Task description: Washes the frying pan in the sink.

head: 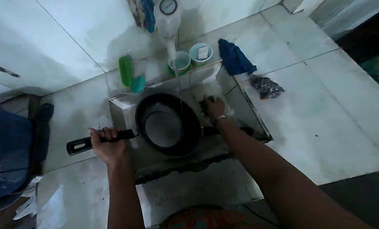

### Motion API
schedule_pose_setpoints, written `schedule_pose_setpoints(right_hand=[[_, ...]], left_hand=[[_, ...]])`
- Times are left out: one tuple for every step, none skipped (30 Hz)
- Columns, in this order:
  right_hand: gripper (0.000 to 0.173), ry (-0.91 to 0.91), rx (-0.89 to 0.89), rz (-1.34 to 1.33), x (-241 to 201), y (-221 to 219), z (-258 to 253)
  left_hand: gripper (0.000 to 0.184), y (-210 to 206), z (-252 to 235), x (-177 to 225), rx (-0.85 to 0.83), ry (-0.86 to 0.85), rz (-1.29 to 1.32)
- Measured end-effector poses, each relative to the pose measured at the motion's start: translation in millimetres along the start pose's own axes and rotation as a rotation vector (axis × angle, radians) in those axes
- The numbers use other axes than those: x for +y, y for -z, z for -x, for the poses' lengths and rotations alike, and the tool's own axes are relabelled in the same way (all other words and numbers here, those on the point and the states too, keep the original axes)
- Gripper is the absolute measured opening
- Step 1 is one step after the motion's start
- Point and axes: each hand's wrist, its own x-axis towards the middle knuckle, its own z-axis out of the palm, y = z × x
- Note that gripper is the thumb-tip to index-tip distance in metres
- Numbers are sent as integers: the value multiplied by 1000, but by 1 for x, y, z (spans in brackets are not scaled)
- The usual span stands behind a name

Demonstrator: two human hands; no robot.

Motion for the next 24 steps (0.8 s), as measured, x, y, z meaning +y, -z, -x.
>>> schedule_pose_setpoints(right_hand=[[53,1,-34,23,-8,-2,0],[52,-11,-88,44,-17,-4,1],[50,-36,-140,59,-27,-7,1],[48,-58,-178,45,-36,-11,1],[46,-70,-208,-10,-48,-16,1],[42,-61,-233,-105,-62,-20,1],[38,-31,-273,-225,-79,-24,1],[37,8,-346,-355,-96,-25,1],[41,48,-413,-462,-115,-26,3],[46,87,-462,-520,-132,-27,6],[51,117,-476,-509,-145,-29,8],[52,141,-466,-438,-149,-33,9],[52,166,-450,-323,-144,-38,10],[50,184,-455,-203,-131,-45,9],[45,192,-488,-107,-112,-54,6],[41,179,-537,-17,-91,-63,6],[40,148,-603,84,-71,-71,7],[39,124,-647,184,-53,-78,5],[38,131,-684,294,-38,-84,0],[38,160,-708,397,-23,-89,-8],[37,216,-707,496,-8,-91,-19],[38,290,-703,602,8,-90,-32],[40,365,-689,701,25,-87,-45],[40,380,-657,735,42,-83,-52]], left_hand=[[60,2,-1,-1,-19,-12,-5],[60,4,-2,-2,-36,-20,-14],[60,6,-2,-3,-47,-24,-27],[60,8,-3,-3,-49,-22,-39],[59,9,-3,-4,-43,-19,-50],[59,10,-4,-4,-32,-18,-56],[59,11,-5,-4,-22,-15,-59],[58,13,-5,-5,-13,-8,-66],[58,15,-5,-5,-4,-1,-70],[57,15,-5,-5,6,7,-72],[56,16,-5,-5,11,10,-73],[55,15,-5,-5,9,13,-67],[53,14,-5,-6,-3,16,-58],[52,13,-5,-6,-17,17,-54],[52,11,-5,-6,-35,17,-57],[51,11,-4,-6,-58,20,-63],[50,9,-3,-5,-84,23,-65],[50,8,-3,-5,-104,26,-62],[51,7,-2,-4,-127,27,-62],[50,7,-2,-3,-156,26,-63],[50,7,-2,-3,-188,22,-66],[49,7,-2,-4,-214,18,-65],[48,8,-4,-5,-227,14,-58],[48,8,-5,-7,-230,7,-56]])
